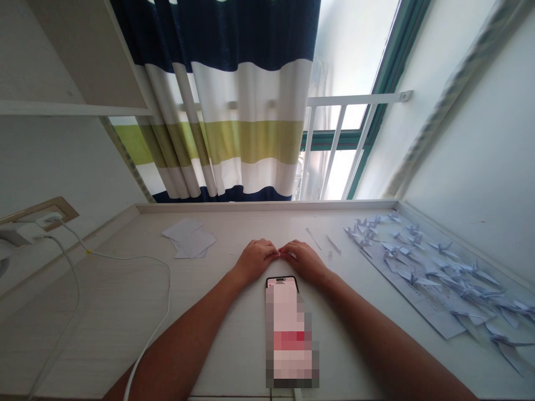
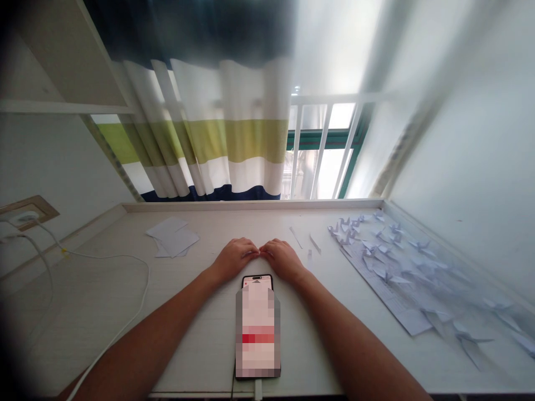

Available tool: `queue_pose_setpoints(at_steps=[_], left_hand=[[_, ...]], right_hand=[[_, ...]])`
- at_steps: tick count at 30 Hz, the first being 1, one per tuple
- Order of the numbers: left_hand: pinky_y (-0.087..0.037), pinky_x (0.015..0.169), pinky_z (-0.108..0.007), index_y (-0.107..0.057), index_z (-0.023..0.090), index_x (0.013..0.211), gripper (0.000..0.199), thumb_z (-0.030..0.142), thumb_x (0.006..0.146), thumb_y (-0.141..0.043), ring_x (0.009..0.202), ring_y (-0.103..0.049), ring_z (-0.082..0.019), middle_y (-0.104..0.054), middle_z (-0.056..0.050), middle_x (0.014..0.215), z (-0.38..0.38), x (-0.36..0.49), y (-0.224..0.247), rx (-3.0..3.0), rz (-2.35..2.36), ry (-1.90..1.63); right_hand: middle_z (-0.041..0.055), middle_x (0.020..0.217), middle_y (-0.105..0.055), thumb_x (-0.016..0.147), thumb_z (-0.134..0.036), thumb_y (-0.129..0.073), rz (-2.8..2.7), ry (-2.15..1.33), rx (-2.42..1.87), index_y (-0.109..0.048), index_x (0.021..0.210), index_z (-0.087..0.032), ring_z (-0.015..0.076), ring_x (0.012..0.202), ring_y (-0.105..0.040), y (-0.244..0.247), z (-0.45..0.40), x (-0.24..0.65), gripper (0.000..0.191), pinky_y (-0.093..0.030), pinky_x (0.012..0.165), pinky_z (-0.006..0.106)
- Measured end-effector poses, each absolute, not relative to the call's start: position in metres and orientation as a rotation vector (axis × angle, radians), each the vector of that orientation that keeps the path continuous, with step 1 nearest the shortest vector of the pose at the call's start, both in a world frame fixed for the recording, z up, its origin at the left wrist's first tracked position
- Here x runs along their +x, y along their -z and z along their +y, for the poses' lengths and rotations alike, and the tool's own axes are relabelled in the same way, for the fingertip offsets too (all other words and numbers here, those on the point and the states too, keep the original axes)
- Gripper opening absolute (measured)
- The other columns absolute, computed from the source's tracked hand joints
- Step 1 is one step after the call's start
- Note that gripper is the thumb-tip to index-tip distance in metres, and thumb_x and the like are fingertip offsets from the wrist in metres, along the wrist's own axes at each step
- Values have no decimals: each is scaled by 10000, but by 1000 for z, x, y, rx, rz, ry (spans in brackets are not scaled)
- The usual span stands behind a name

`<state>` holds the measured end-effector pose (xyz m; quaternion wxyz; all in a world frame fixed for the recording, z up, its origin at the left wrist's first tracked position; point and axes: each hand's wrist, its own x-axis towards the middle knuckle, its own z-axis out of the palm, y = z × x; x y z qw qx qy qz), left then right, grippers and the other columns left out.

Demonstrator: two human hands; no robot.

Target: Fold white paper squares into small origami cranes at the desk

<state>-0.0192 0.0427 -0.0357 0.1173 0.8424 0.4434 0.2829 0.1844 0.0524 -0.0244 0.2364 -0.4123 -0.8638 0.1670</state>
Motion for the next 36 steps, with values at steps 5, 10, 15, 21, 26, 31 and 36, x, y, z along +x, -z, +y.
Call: queue_pose_setpoints(at_steps=[5, 10, 15, 21, 26, 31, 36], left_hand=[[-489, 922, -339, -770, 237, 868, 84, 270, 861, -693, 943, -673, -205, -758, -30, 931, 44, -16, 40, 2127, 1363, -980], [-527, 910, -322, -741, 234, 1061, 262, 237, 799, -731, 909, -718, -196, -777, -23, 939, 45, -14, 43, 1852, 1346, -1062], [-550, 900, -327, -745, 210, 1032, 263, 201, 769, -742, 904, -731, -203, -782, -44, 938, 49, -14, 50, 1788, 1326, -1076], [-557, 914, -348, -761, 204, 987, 232, 183, 756, -749, 909, -735, -212, -786, -62, 953, 52, -14, 55, 1775, 1332, -1101], [-560, 902, -347, -763, 189, 947, 187, 190, 762, -740, 917, -733, -219, -785, -73, 955, 51, -13, 53, 1740, 1342, -1089], [-563, 896, -343, -771, 201, 925, 164, 194, 765, -736, 909, -733, -217, -785, -62, 948, 52, -14, 54, 1744, 1335, -1080], [-564, 895, -333, -771, 203, 917, 151, 190, 772, -732, 897, -733, -208, -784, -58, 951, 51, -14, 55, 1734, 1313, -1088]], right_hand=[[71, 981, -765, 917, -229, -636, -2197, -552, -1262, -739, 942, -212, 227, 971, -693, 27, 53, 182, 106, -501, 902, 357], [43, 975, -784, 857, -194, -676, -2016, -722, -1258, -705, 1022, -223, 217, 946, -723, 28, 55, 179, 170, -522, 874, 349], [60, 922, -784, 800, -120, -682, -1935, -768, -1250, -722, 872, -195, 210, 893, -733, 27, 53, 173, 111, -543, 847, 332], [71, 925, -786, 780, -82, -683, -1852, -878, -1247, -727, 901, -179, 206, 893, -741, 25, 54, 175, 161, -563, 859, 334], [81, 951, -790, 832, -120, -671, -1739, -1073, -1190, -715, 965, -169, 195, 925, -746, 24, 58, 184, 149, -570, 893, 337], [80, 940, -787, 818, -187, -718, -1742, -1084, -1169, -725, 942, -173, 200, 894, -744, 28, 60, 185, 125, -576, 873, 344], [73, 953, -783, 783, -135, -713, -1818, -982, -1193, -737, 934, -178, 202, 898, -738, 33, 61, 180, 158, -571, 867, 339]])
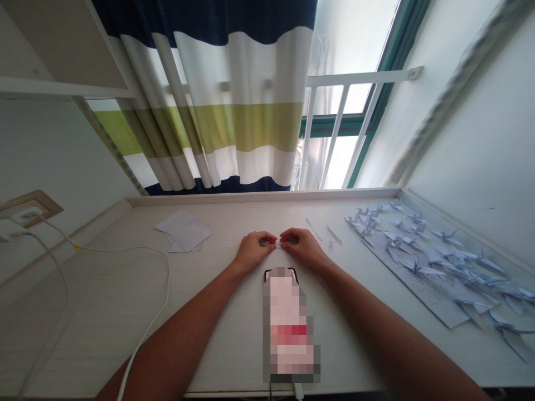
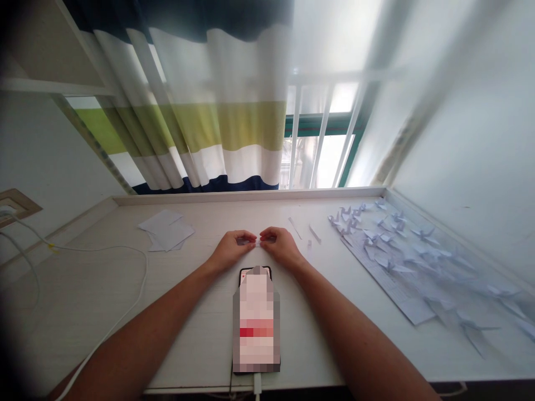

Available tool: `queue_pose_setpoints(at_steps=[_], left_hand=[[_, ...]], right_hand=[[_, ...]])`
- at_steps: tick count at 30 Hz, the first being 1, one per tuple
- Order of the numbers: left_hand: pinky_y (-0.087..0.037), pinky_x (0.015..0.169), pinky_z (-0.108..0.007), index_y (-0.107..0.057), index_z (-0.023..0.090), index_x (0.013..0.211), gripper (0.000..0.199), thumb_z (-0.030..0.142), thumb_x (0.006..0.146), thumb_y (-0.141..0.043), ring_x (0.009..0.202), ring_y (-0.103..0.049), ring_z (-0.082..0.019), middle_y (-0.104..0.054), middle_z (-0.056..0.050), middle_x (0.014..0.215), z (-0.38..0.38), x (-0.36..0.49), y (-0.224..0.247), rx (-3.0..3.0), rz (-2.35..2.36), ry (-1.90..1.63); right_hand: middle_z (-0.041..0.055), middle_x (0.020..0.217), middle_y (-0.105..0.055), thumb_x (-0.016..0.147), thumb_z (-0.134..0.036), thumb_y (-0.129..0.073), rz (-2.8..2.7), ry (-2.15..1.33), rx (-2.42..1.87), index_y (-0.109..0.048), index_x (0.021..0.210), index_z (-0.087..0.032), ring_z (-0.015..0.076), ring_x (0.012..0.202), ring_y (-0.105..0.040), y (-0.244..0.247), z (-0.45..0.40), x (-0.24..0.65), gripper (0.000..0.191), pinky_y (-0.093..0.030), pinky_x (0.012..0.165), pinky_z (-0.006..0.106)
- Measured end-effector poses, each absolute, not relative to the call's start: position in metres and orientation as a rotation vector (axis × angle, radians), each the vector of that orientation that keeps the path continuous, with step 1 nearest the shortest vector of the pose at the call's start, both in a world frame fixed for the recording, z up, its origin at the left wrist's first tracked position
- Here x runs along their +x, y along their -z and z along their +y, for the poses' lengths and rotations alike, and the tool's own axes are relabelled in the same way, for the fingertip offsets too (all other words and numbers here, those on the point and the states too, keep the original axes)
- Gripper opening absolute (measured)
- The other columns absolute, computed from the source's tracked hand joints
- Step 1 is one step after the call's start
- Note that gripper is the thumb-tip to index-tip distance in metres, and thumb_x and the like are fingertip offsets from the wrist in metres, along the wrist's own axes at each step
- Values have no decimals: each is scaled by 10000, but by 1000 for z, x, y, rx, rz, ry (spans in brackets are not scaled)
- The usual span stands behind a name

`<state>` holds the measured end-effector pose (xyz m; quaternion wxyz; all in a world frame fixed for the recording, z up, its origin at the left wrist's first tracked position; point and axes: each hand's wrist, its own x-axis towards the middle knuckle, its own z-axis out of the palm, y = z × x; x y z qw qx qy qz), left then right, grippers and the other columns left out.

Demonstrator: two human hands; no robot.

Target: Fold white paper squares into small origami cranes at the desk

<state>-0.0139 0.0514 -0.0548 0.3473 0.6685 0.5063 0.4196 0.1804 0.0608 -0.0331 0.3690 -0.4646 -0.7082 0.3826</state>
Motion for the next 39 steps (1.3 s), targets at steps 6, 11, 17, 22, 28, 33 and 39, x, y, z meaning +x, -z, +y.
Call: queue_pose_setpoints(at_steps=[6, 11, 17, 22, 28, 33, 39], left_hand=[[-555, 871, -326, -755, 210, 944, 166, 180, 782, -737, 886, -711, -193, -761, -47, 945, 46, -12, 49, 1783, 1397, -1100], [-487, 968, -390, -729, 222, 794, 61, 164, 813, -726, 1005, -629, -233, -727, -40, 904, 43, -15, 40, 2092, 1623, -1111], [-474, 973, -408, -783, 252, 891, 219, 124, 881, -606, 1016, -625, -236, -752, -39, 1001, 41, -22, 39, 2296, 1566, -947], [-477, 1032, -385, -798, 262, 968, 254, 137, 862, -604, 1061, -668, -219, -780, -21, 1054, 35, -30, 37, 2289, 1494, -896], [-434, 1097, -395, -793, 274, 1017, 195, 285, 881, -654, 1170, -653, -229, -770, -7, 1145, 31, -29, 29, 2349, 1359, -792], [-365, 1140, -445, -782, 289, 1022, 200, 387, 866, -704, 1270, -602, -254, -755, -5, 1192, 31, -27, 25, 2399, 1281, -722], [-375, 1114, -447, -785, 274, 980, 188, 231, 919, -613, 1196, -635, -237, -768, -39, 1143, 34, -23, 28, 2521, 1232, -758]], right_hand=[[80, 1013, -779, 833, -131, -672, -2010, -767, -1246, -763, 980, -187, 218, 955, -712, 30, 58, 180, 182, -537, 912, 353], [78, 1085, -771, 916, -205, -608, -2217, -644, -1141, -782, 1021, -213, 238, 1041, -677, 24, 52, 186, 203, -503, 977, 377], [80, 1251, -714, 924, -265, -626, -2373, -517, -1023, -783, 1096, -261, 299, 1259, -568, 23, 46, 189, 233, -443, 1085, 485], [73, 1230, -730, 949, -246, -582, -2399, -550, -995, -767, 1130, -245, 277, 1199, -613, 22, 45, 189, 259, -458, 1068, 468], [92, 1186, -737, 945, -182, -580, -2412, -471, -973, -765, 1120, -235, 276, 1173, -608, 22, 48, 195, 260, -469, 1039, 472], [58, 1250, -725, 948, -212, -613, -2456, -410, -973, -763, 1127, -270, 289, 1266, -566, 22, 53, 199, 240, -424, 1079, 482], [79, 1073, -758, 935, -232, -649, -2478, -352, -1010, -794, 1010, -251, 287, 1107, -614, 17, 52, 196, 164, -439, 992, 462]])
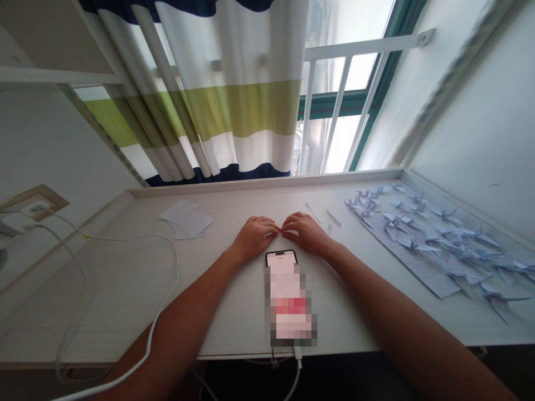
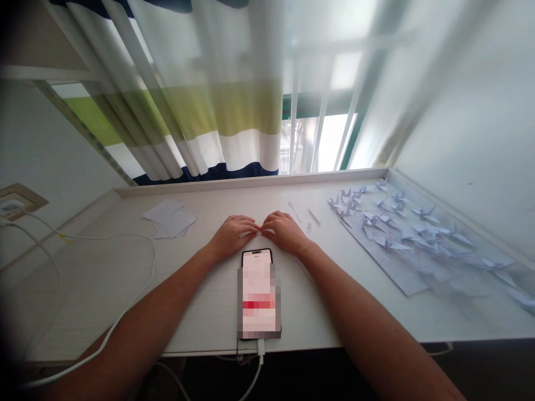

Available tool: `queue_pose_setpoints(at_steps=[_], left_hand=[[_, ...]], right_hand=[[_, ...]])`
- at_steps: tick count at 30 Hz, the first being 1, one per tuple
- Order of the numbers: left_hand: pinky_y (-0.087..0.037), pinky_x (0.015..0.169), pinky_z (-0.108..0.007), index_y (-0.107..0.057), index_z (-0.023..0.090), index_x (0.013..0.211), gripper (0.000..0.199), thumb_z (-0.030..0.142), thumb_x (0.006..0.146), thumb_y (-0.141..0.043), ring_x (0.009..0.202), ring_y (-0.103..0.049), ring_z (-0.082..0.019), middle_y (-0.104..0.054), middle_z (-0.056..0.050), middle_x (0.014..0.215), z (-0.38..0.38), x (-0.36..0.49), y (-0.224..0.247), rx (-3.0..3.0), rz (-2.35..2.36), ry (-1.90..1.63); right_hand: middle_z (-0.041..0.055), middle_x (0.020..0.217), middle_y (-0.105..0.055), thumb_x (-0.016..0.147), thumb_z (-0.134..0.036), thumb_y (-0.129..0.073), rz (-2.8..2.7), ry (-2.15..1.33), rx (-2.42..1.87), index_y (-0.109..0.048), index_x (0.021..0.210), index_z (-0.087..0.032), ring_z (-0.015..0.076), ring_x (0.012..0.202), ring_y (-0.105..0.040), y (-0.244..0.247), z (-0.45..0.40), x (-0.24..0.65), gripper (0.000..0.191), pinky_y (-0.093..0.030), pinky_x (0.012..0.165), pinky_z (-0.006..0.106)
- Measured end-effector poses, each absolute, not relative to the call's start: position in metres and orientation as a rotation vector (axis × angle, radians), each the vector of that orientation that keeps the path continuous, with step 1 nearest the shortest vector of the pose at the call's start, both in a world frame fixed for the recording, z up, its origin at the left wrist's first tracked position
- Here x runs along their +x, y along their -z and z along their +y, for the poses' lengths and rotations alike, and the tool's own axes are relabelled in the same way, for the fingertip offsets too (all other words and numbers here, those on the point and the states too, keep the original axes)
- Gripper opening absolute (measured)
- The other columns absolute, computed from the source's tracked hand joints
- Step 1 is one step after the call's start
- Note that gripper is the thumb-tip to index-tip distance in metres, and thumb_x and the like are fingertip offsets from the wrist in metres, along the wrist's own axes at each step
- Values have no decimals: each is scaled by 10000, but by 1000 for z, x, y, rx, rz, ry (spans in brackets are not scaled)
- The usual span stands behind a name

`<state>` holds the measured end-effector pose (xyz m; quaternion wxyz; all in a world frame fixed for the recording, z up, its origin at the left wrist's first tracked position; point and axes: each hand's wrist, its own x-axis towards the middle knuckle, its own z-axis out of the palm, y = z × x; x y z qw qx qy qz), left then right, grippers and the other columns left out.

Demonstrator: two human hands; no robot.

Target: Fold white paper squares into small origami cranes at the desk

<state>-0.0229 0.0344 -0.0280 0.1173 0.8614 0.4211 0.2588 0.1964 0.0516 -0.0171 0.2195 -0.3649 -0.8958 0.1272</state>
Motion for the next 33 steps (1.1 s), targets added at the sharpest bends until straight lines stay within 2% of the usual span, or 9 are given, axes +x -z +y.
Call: queue_pose_setpoints(at_steps=[6, 11, 16, 23, 29, 33], left_hand=[[-392, 1106, -428, -792, 270, 952, 198, 213, 903, -609, 1157, -651, -234, -780, -37, 1083, 34, -23, 28, 2496, 1283, -750], [-429, 1075, -417, -794, 263, 936, 172, 227, 896, -631, 1150, -653, -235, -771, -39, 1116, 35, -28, 29, 2477, 1247, -811], [-430, 1079, -415, -799, 275, 951, 169, 245, 896, -643, 1122, -668, -226, -774, -29, 1116, 35, -31, 27, 2434, 1226, -789], [-427, 1022, -400, -795, 284, 910, 120, 287, 897, -676, 1066, -669, -231, -786, -7, 1068, 36, -29, 26, 2424, 1278, -787], [-396, 1004, -375, -781, 270, 931, 159, 286, 940, -623, 1063, -644, -225, -780, -15, 1067, 39, -28, 28, 2476, 1299, -760], [-382, 1016, -373, -779, 269, 922, 131, 314, 923, -656, 1076, -632, -225, -778, -17, 1068, 39, -29, 26, 2470, 1275, -746]], right_hand=[[99, 995, -738, 950, -230, -628, -2497, -328, -1033, -797, 1013, -238, 267, 1020, -618, 17, 50, 191, 180, -446, 948, 421], [88, 1110, -746, 956, -218, -617, -2506, -316, -964, -791, 1006, -241, 279, 1134, -597, 18, 50, 191, 182, -425, 995, 438], [73, 1070, -778, 973, -219, -583, -2519, -372, -956, -786, 1026, -234, 259, 1047, -649, 16, 50, 191, 210, -439, 970, 415], [68, 1062, -779, 959, -236, -608, -2534, -310, -987, -787, 994, -239, 258, 1060, -654, 19, 50, 188, 183, -427, 984, 393], [95, 1025, -766, 982, -228, -565, -2563, -251, -1056, -770, 1000, -207, 254, 999, -659, 19, 48, 183, 207, -427, 970, 382], [113, 1057, -757, 996, -238, -531, -2497, -298, -1113, -761, 1018, -192, 266, 1003, -655, 20, 46, 181, 235, -437, 952, 397]])
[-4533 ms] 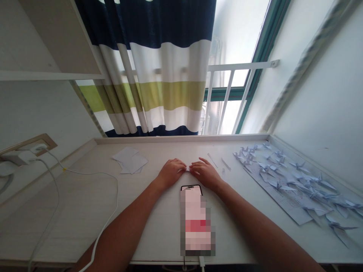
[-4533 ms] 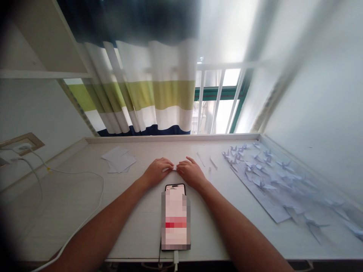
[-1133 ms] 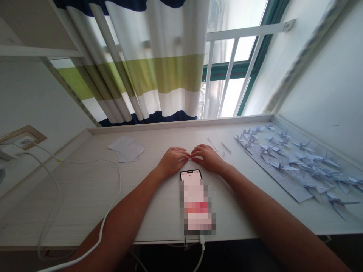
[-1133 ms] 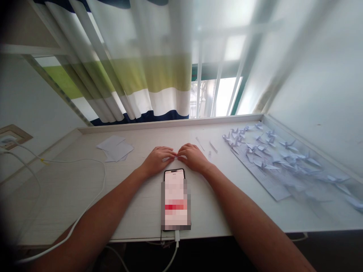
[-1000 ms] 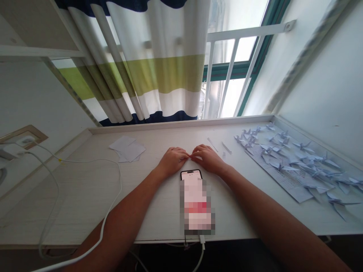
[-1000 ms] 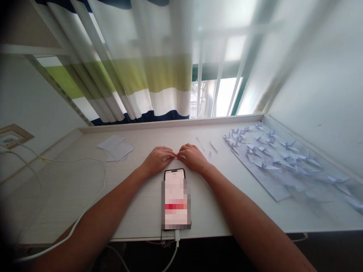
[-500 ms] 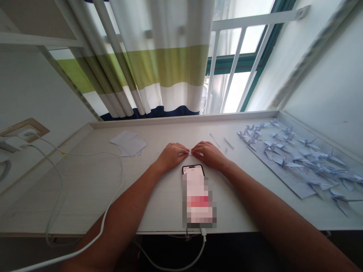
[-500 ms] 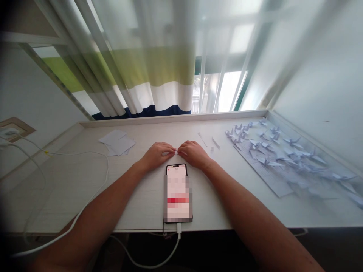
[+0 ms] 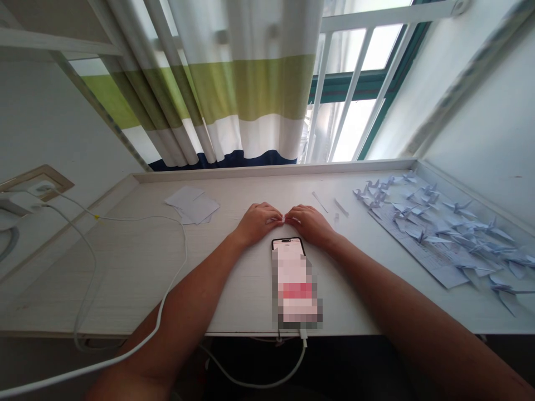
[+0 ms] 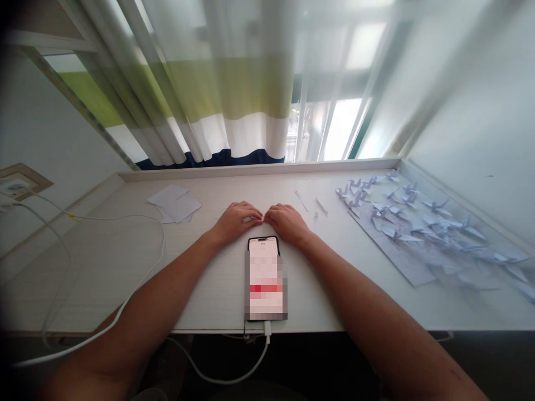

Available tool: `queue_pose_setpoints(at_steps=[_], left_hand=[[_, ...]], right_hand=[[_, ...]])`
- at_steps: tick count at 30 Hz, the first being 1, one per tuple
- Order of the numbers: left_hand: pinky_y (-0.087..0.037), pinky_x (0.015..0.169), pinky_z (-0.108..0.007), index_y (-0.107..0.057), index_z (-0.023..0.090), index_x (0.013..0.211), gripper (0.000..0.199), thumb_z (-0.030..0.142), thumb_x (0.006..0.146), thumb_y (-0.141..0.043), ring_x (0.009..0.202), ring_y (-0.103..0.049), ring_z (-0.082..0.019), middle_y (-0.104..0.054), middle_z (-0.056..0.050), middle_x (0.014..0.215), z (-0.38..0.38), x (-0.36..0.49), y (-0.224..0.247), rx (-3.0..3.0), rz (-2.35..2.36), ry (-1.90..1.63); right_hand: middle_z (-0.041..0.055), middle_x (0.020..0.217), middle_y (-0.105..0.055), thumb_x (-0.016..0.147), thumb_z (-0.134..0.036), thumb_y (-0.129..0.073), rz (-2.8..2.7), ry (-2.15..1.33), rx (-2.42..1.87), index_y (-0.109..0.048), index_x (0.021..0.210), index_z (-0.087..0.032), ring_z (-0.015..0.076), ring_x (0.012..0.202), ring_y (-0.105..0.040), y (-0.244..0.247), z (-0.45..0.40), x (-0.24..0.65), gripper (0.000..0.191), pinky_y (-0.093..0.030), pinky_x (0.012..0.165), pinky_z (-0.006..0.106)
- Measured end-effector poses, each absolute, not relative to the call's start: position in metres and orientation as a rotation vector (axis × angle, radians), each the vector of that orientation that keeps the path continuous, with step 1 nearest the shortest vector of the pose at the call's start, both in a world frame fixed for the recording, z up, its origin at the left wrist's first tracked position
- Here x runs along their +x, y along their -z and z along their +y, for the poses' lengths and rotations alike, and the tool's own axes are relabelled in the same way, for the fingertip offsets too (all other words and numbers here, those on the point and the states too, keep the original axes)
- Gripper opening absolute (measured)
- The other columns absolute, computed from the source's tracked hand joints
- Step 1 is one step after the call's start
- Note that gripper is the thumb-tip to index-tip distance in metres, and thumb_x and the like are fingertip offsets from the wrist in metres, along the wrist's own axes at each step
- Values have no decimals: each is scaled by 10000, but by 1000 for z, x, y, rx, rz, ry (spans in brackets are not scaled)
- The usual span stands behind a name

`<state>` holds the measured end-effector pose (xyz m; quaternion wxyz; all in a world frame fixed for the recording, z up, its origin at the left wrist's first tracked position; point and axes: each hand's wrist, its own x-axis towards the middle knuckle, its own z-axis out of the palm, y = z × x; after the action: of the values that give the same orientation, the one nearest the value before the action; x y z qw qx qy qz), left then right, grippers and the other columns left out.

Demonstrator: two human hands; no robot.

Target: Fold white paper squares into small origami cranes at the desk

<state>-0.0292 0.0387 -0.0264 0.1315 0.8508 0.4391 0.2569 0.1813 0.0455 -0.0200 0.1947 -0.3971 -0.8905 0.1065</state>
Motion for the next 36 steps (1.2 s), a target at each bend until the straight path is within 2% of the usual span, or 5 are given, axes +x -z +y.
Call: queue_pose_setpoints(at_steps=[15, 21, 24, 29, 36], left_hand=[[-475, 939, -367, -743, 224, 909, 146, 317, 918, -630, 979, -636, -221, -741, -44, 962, 46, -26, 36, 2206, 1370, -848], [-446, 1003, -387, -745, 244, 869, 113, 274, 902, -641, 1048, -622, -226, -755, -23, 991, 43, -25, 29, 2276, 1303, -780], [-473, 975, -371, -758, 233, 855, 95, 290, 865, -683, 999, -643, -218, -749, -34, 953, 43, -25, 31, 2201, 1364, -806], [-518, 902, -324, -778, 216, 880, 128, 314, 808, -740, 921, -672, -198, -738, -48, 937, 43, -23, 36, 2045, 1441, -888], [-497, 958, -348, -788, 251, 983, 173, 282, 819, -739, 956, -681, -204, -750, -39, 982, 40, -22, 35, 2041, 1425, -941]], right_hand=[[64, 937, -758, 959, -278, -596, -2292, -485, -1188, -744, 926, -201, 220, 905, -659, 21, 46, 180, 170, -465, 838, 324], [70, 1012, -753, 887, -195, -650, -2238, -542, -1143, -746, 844, -194, 216, 977, -656, 25, 46, 176, 105, -473, 912, 322], [75, 1016, -757, 831, -186, -691, -2131, -651, -1213, -745, 782, -185, 208, 945, -675, 26, 46, 175, 73, -499, 856, 295], [76, 941, -772, 792, -204, -722, -1989, -805, -1326, -756, 888, -164, 195, 835, -693, 24, 46, 176, 109, -515, 783, 292], [68, 1015, -782, 850, -195, -655, -1997, -828, -1240, -766, 953, -185, 204, 947, -704, 23, 49, 184, 151, -513, 878, 316]])
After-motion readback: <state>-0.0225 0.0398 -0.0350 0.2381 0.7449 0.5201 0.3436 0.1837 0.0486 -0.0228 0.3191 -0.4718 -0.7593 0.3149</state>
